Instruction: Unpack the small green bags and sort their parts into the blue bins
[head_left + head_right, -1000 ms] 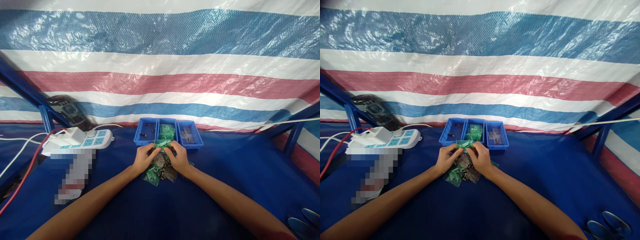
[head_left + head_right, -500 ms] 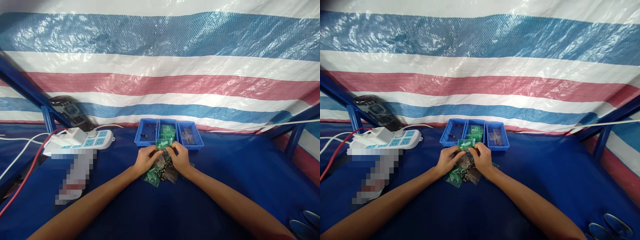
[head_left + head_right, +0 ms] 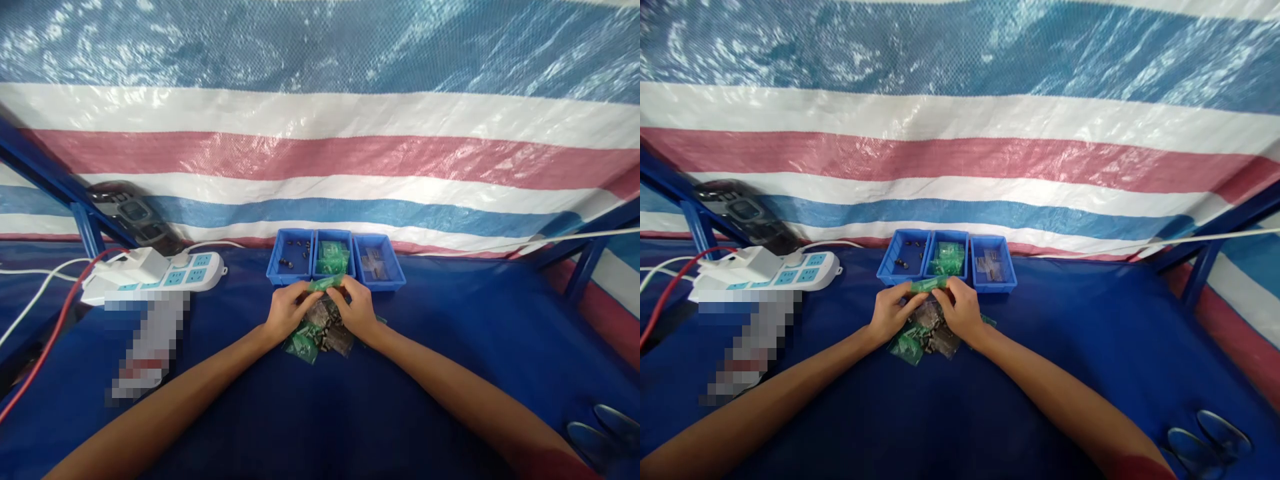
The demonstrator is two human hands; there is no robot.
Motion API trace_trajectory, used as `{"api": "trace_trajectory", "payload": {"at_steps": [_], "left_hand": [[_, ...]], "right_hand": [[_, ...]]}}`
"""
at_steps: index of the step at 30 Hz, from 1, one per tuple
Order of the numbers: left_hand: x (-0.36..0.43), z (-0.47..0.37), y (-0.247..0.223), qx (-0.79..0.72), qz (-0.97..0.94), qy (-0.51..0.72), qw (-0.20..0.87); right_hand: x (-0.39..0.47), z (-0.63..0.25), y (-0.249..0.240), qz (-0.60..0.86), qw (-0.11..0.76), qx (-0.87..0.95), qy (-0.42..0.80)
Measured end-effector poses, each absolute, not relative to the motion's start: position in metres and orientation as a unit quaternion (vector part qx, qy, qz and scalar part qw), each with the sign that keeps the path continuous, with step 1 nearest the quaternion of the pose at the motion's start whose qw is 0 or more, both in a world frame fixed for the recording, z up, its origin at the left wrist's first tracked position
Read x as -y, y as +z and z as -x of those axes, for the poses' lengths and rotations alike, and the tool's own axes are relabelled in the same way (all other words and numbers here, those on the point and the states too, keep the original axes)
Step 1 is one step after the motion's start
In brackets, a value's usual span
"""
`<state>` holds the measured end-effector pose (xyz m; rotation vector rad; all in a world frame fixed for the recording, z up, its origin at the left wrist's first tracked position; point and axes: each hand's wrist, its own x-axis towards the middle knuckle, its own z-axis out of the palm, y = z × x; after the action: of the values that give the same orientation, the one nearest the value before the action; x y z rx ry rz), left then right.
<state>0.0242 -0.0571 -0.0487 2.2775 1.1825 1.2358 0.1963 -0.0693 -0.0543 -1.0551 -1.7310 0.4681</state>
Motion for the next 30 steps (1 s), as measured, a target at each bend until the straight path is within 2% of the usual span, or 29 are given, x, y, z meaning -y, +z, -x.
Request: {"api": "trace_trajectory", "payload": {"at_steps": [4,11,15,18,21,26,30], "left_hand": [[0.0553,-0.0234,-0.0496,-0.406,-0.781,0.444,0.167],[0.0562,-0.0240,-0.0531,-0.398,-0.790,0.445,0.140],[0.0593,-0.0247,-0.0487,-0.372,-0.807,0.439,0.135],[0.0602,-0.0248,-0.0464,-0.353,-0.818,0.434,0.134],[0.0596,-0.0242,-0.0465,-0.354,-0.815,0.438,0.135],[0.0585,-0.0227,-0.0462,-0.355,-0.797,0.470,0.135],[0.0583,-0.0225,-0.0452,-0.371,-0.799,0.450,0.144]], "right_hand": [[0.0694,-0.1962,-0.0524,0.437,0.502,0.721,0.195],[0.0710,-0.1990,-0.0507,0.441,0.495,0.721,0.203],[0.0718,-0.1989,-0.0498,0.416,0.535,0.704,0.215],[0.0734,-0.1986,-0.0487,0.385,0.565,0.706,0.184],[0.0743,-0.1989,-0.0492,0.368,0.558,0.729,0.148],[0.0715,-0.1983,-0.0520,0.389,0.568,0.714,0.126],[0.0697,-0.1964,-0.0521,0.391,0.576,0.707,0.123]]}}
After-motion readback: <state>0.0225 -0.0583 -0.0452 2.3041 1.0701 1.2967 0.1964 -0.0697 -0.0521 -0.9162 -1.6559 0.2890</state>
